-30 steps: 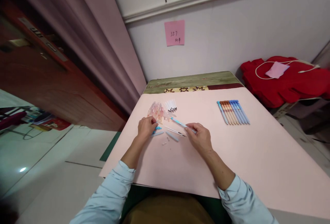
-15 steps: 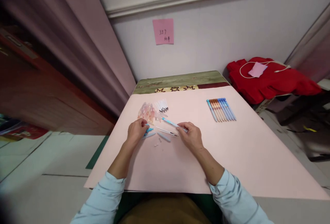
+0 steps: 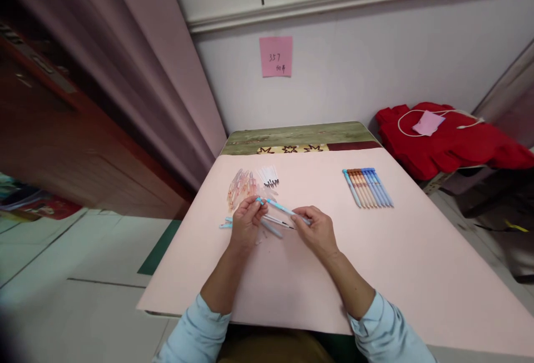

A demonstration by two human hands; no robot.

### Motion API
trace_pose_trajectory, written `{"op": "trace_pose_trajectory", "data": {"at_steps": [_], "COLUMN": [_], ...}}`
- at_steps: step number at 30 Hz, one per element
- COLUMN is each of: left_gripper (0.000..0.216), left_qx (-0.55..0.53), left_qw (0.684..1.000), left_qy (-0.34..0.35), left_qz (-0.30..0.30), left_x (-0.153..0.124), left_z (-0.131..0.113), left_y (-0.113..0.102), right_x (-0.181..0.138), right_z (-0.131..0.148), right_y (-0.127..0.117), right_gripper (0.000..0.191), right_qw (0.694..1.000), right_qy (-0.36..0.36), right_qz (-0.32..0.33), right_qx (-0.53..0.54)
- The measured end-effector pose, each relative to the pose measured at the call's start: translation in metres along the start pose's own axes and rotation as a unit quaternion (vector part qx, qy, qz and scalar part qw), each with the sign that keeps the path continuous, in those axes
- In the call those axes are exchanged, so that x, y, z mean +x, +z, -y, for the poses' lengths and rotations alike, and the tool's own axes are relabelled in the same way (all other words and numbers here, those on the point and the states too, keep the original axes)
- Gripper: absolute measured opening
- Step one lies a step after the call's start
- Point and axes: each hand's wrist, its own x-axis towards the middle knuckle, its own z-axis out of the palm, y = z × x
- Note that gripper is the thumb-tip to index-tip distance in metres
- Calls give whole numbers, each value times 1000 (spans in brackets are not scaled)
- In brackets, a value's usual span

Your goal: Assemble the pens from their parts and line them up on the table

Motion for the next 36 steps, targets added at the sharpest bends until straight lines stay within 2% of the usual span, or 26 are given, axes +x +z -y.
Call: {"op": "trace_pose_trajectory", "data": {"at_steps": [6, 10, 17, 32, 36], "left_gripper": [32, 32, 32, 34, 33], "left_qx": [-44, -40, -53, 0, 8], "left_qw": [999, 999, 999, 1000, 999], "left_qy": [1, -8, -10, -11, -17], "left_qz": [-14, 3, -1, 28, 38], "left_x": [0, -2, -4, -3, -4], "left_z": [-1, 0, 0, 5, 3], "left_y": [-10, -8, -8, -12, -11], "right_x": [-2, -2, -3, -2, -1], "right_z": [3, 2, 1, -5, -10], "right_y": [1, 2, 1, 2, 1], "right_gripper": [18, 18, 21, 23, 26], "right_qw": [1000, 1000, 1000, 999, 997], "right_qy": [-14, -13, -8, -3, 2], "right_qz": [20, 18, 16, 29, 32], "right_qx": [0, -4, -10, -16, -70]}}
